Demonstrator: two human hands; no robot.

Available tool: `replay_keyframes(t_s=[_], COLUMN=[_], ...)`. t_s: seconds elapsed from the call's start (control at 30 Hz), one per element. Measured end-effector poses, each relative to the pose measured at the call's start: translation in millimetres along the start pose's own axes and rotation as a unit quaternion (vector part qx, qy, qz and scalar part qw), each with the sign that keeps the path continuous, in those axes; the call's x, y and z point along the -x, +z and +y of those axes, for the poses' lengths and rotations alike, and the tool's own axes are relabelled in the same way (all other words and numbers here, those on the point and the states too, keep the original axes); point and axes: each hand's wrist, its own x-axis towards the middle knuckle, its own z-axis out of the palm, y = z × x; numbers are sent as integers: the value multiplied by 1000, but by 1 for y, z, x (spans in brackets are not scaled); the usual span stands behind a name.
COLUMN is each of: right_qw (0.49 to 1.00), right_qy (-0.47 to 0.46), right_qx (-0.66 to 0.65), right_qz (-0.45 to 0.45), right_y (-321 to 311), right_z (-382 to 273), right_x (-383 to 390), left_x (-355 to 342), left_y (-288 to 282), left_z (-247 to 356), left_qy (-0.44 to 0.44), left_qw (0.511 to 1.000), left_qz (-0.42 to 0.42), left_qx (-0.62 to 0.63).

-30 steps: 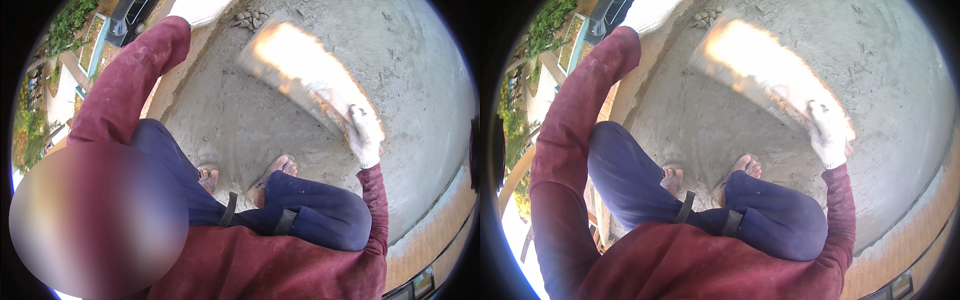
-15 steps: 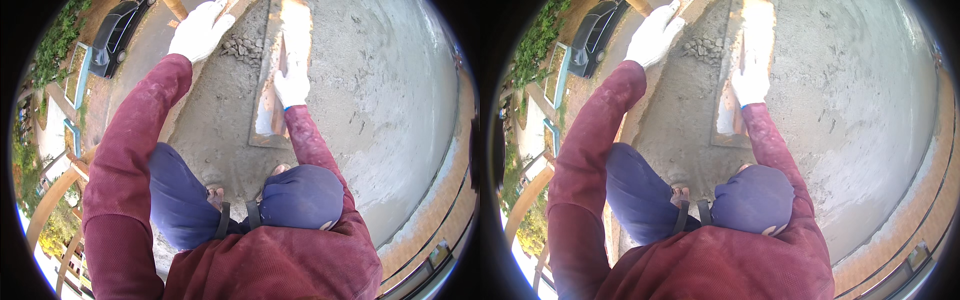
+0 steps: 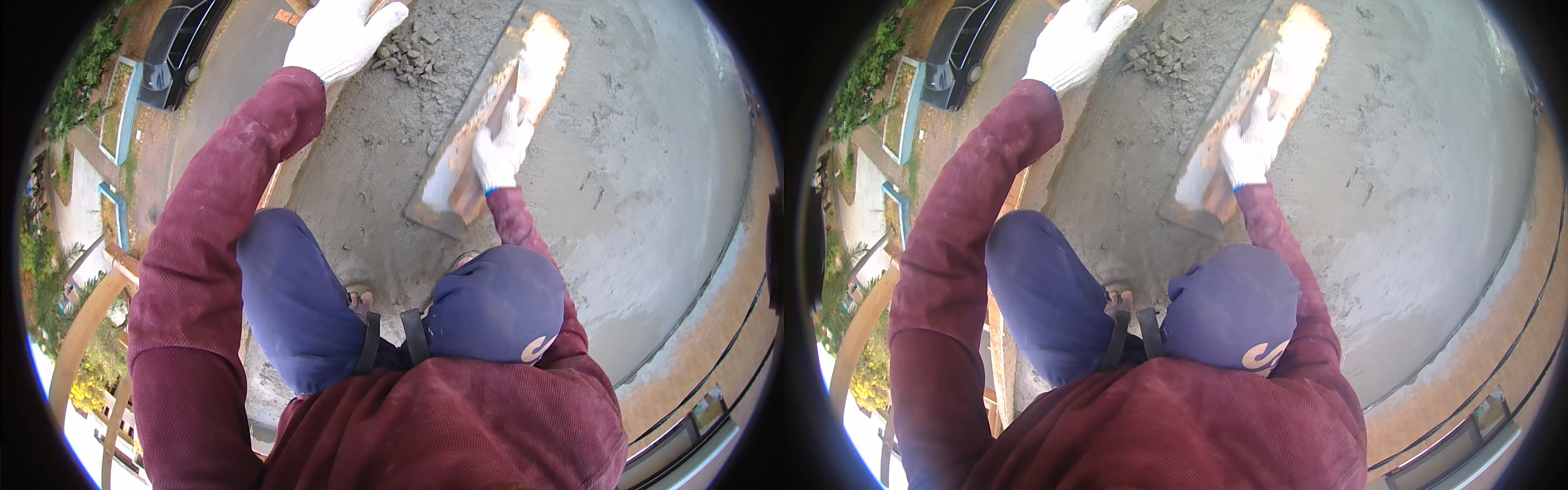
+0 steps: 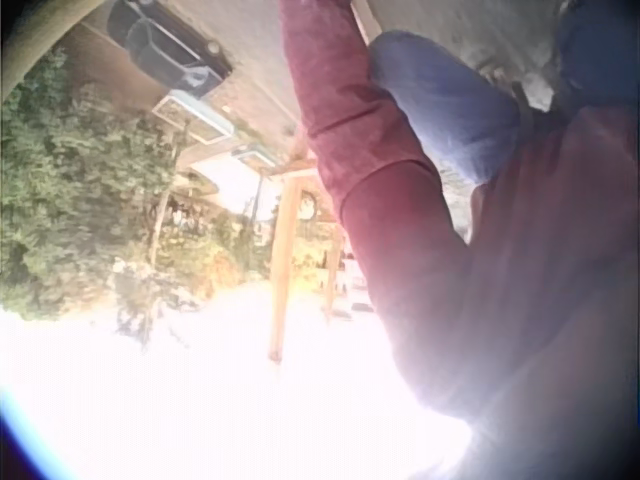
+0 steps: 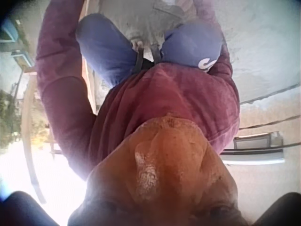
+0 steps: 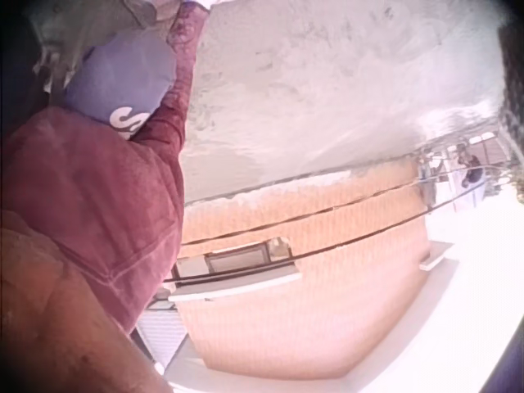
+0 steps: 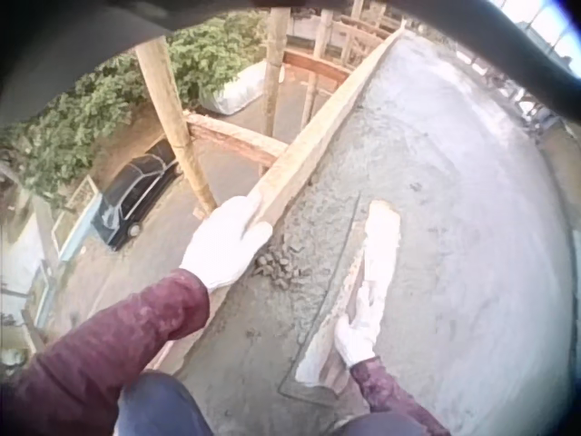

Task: The person smooths a wet concrete surface using a wooden float and a trowel. They repeatedly level the surface, fill small gaps with mortar from a bucket, and continue smoothing along the curved edge of the structure.

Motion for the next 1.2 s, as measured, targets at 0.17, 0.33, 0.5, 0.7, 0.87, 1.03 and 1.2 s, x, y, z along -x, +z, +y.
replay_keyframes(t_s=[0.17, 0.33, 0.5, 0.7, 0.87, 1.03, 1.2], right_qw=[997, 994, 1000, 998, 988, 1000, 999], right_qy=[-35, -97, -6, -54, -138, -13, -21], right_qx=[-73, -46, -22, -28, -40, 13, 8], right_qz=[2, 1, -7, 22, 62, 1, -35], right_y=[8, 14, 14, 33, 21, 18, 18], right_z=[-50, -10, -50, -47, -43, -93, -95], right_x=[-78, 26, -50, -101, 11, -118, -87], left_x=[11, 3, 3, 7, 2, 6, 5], left_y=[1, -2, 2, -1, -4, -1, -5], left_z=[-14, -10, -10, -7, 1, -8, -10], left_qy=[-7, -16, 8, -11, -3, 23, 4], left_qw=[999, 1000, 999, 999, 1000, 997, 998], left_qz=[26, 5, 35, 25, 13, 73, 52], left_qx=[-29, -4, -28, 32, -12, -19, 25])
